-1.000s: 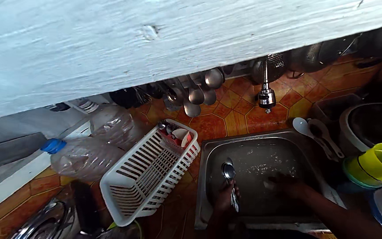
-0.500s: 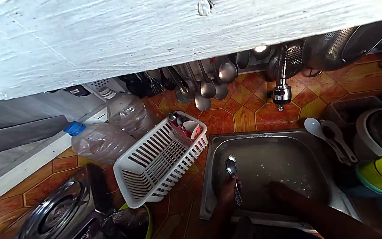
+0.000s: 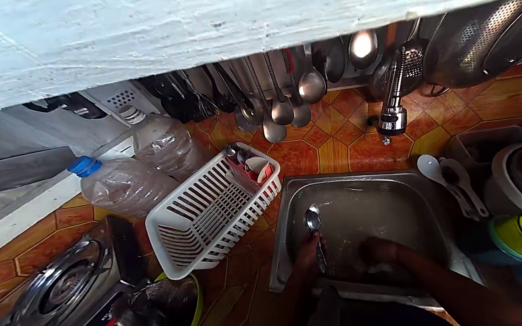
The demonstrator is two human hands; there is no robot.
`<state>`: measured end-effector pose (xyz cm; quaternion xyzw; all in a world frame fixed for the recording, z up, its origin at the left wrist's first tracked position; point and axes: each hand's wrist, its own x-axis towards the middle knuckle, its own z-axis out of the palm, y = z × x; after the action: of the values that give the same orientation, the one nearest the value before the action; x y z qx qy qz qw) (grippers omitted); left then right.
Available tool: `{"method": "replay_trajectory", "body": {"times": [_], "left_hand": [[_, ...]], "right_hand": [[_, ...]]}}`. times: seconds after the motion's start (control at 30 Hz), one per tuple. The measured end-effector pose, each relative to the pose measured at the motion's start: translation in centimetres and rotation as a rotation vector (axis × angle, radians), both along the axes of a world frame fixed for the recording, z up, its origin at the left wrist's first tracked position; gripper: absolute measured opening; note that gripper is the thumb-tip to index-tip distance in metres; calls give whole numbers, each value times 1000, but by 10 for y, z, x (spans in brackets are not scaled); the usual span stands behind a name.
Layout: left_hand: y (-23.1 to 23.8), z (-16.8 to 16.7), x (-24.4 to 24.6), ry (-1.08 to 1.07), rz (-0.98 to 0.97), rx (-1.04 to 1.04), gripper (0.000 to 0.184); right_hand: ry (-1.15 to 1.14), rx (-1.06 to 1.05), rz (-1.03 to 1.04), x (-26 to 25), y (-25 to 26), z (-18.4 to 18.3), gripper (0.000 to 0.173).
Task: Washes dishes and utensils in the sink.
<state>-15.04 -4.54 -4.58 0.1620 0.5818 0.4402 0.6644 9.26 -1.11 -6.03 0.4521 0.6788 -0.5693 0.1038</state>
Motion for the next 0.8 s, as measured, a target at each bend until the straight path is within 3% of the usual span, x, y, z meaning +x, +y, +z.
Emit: {"method": "replay_trajectory", "body": {"times": [0.13, 0.33, 0.4, 0.57, 0.7, 0.8], "left_hand": [[-2, 6, 2, -19, 61, 5, 18], [-2, 9, 4, 2, 60, 40, 18], [-2, 8, 3, -4, 56, 41, 17], [-1, 6, 2, -3, 53, 34, 17], [-3, 5, 4, 66, 9, 92, 18], [-3, 7, 8, 207, -83, 179, 21]], "right_hand": [[46, 71, -152, 10, 10, 9, 21], [-197, 390, -224, 15, 14, 32, 25], [-247, 371, -248, 21, 17, 27, 27], [-352, 271, -255, 33, 20, 5, 53], [-328, 406, -328, 38, 25, 41, 51], [-158, 516, -380, 42, 29, 75, 42]]}}
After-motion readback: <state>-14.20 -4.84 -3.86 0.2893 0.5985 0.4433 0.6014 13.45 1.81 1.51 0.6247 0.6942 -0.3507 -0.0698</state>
